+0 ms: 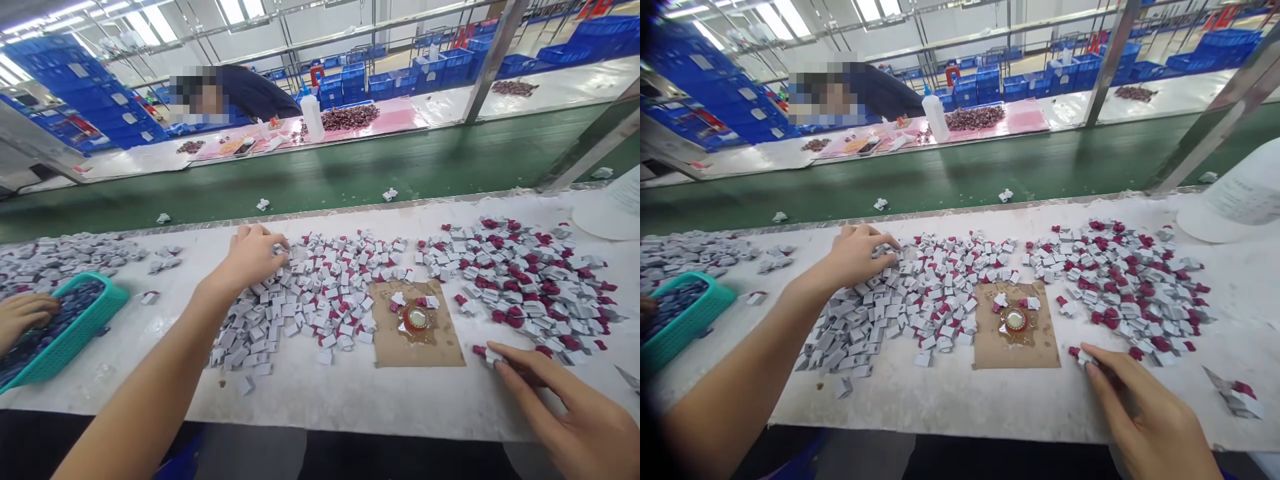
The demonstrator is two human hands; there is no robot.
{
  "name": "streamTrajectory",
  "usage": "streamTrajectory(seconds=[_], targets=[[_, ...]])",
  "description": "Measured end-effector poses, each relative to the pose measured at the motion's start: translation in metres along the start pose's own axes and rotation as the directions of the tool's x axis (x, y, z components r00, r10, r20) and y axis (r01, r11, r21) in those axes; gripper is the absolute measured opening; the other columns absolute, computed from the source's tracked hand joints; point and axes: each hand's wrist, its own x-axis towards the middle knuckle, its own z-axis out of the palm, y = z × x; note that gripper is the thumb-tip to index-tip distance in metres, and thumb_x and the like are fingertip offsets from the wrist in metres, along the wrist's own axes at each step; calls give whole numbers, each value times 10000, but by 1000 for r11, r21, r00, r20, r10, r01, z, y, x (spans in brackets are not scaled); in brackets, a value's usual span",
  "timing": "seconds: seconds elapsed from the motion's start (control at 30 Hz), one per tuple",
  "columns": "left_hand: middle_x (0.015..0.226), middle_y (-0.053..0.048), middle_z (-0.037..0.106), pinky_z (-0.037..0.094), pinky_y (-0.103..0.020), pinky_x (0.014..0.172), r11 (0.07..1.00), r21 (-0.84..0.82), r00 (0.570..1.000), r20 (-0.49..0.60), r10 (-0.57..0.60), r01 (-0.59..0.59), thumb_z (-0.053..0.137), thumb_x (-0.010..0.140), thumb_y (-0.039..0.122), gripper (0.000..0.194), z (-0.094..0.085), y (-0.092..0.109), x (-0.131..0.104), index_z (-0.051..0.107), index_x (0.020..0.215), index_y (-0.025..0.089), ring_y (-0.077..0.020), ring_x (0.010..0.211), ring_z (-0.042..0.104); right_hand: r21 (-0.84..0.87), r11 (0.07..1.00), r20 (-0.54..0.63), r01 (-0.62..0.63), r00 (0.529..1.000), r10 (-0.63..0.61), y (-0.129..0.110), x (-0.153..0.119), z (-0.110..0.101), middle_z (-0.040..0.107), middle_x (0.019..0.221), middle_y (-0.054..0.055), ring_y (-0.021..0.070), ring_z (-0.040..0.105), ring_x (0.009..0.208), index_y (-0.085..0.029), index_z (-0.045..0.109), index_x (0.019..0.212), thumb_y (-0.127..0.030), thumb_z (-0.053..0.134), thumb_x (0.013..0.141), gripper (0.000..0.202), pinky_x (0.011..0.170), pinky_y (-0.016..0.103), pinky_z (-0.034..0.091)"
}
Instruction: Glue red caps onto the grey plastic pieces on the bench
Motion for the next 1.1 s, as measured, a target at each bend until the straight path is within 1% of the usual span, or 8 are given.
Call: streamTrajectory(seconds=[0.17,0.33,0.47,0.67,0.77,0.9,1.0,1.1], targets=[[1479,-237,670,442,-668,1301,1000,16,1000,-22,-5,5,732,985,315,334,3,12,0,876,1275,230,-530,1517,533,-42,995,-6,87,996,-87,-4,9,0,952,1107,-13,254,925,887,-335,902,1181,-733,586,1173,508,606,296,679],[1430,-236,695,453,-689,1280,1000,-11,999,-47,4,-4,747,948,228,218,10,21,-2,861,1131,200,-545,1491,553,-3,1000,-27,31,999,-31,-8,5,3,945,1179,12,265,928,986,-315,885,1206,-691,615,1171,464,719,307,720],[1415,-213,734,463,-633,1299,994,-97,995,-94,46,-55,661,983,173,182,6,26,-10,811,1085,175,-487,1510,565,19,997,-12,73,997,-73,-9,7,1,926,1123,28,225,887,846,-303,862,1225,-576,653,1173,348,655,286,682],[1223,-112,827,646,-442,1005,913,-380,984,-148,99,-149,652,1023,446,292,-5,24,-57,726,1217,241,-332,1127,790,101,988,75,119,989,-127,-9,16,-4,825,952,7,168,758,681,-295,842,1194,-391,732,1121,163,605,265,621],[1062,-61,809,651,-400,800,825,-497,961,-190,199,-269,681,998,544,282,18,31,-101,786,1154,334,-305,938,788,162,986,63,31,997,-41,-18,19,-5,839,960,-1,168,768,723,-302,862,1167,-349,748,1108,137,647,261,641],[1042,-36,762,633,-325,730,672,-603,903,-281,326,-430,653,1074,373,210,68,57,-166,832,1182,352,-228,812,724,287,957,60,-51,998,35,-40,26,-4,886,1122,28,205,842,913,-312,879,1206,-340,774,1112,144,787,291,700],[1109,-51,752,647,-290,752,637,-685,931,-191,310,-353,630,1109,286,259,92,83,-200,839,1252,336,-197,807,715,360,933,74,-23,997,-4,-60,36,0,897,1186,41,233,872,1050,-312,883,1228,-307,769,1129,151,867,320,712],[1171,-79,754,680,-310,802,621,-736,956,-128,266,-271,602,1126,258,299,98,102,-214,835,1297,329,-201,823,734,377,925,86,33,994,-71,-77,47,6,900,1147,54,240,874,1049,-277,883,1235,-258,760,1133,161,879,338,708]])
